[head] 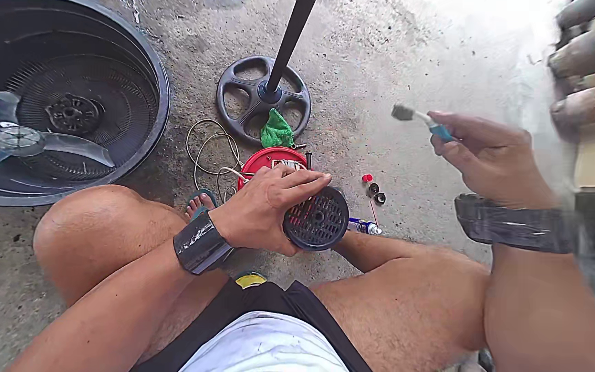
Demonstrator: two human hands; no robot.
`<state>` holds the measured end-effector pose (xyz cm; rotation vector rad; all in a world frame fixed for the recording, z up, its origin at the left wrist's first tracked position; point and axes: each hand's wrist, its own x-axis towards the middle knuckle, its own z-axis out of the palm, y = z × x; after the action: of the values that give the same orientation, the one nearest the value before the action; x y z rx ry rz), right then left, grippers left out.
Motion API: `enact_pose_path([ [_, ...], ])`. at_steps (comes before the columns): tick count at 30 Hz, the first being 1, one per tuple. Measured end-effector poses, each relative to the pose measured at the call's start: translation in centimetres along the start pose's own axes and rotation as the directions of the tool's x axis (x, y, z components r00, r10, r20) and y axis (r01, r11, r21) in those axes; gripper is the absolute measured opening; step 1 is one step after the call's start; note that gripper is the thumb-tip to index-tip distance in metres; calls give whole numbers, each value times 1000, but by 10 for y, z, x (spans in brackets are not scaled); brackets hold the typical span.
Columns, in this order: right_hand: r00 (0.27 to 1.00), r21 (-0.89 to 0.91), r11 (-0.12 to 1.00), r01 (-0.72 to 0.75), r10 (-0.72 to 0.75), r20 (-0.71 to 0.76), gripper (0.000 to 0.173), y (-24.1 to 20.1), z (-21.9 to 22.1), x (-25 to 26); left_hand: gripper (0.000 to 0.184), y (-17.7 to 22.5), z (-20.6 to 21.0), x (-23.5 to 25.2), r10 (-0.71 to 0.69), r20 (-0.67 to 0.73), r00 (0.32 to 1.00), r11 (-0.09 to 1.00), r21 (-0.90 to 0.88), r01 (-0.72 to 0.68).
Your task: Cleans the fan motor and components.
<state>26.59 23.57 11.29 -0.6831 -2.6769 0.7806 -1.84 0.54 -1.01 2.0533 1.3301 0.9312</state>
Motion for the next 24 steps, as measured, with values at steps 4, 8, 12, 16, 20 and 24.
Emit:
enact_pose_path([
  [4, 980, 21, 987, 160, -161, 116, 15, -1, 8, -10, 106, 1, 2, 1, 51, 69, 996, 997, 58, -55],
  [8, 955, 7, 980, 197, -194, 225, 15, -2, 6, -11, 105, 0, 0, 4, 57, 88, 994, 997, 46, -62],
  [12, 935, -12, 962, 273, -262, 238, 18, -21, 25, -9, 103, 3, 2, 7, 55, 104, 993, 997, 52, -61],
  [16, 899, -80, 927, 367, -331, 287, 18, -48, 49, -1, 101, 2, 1, 7, 46, 106, 993, 997, 54, -52],
  [20, 915, -160, 916, 368, -326, 237, 18, -33, 30, 16, 105, 3, 1, 6, 29, 113, 993, 998, 47, -34],
  [24, 833, -60, 881, 469, -418, 363, 17, -50, 57, 27, 107, 3, 5, 6, 66, 115, 991, 998, -7, -66],
])
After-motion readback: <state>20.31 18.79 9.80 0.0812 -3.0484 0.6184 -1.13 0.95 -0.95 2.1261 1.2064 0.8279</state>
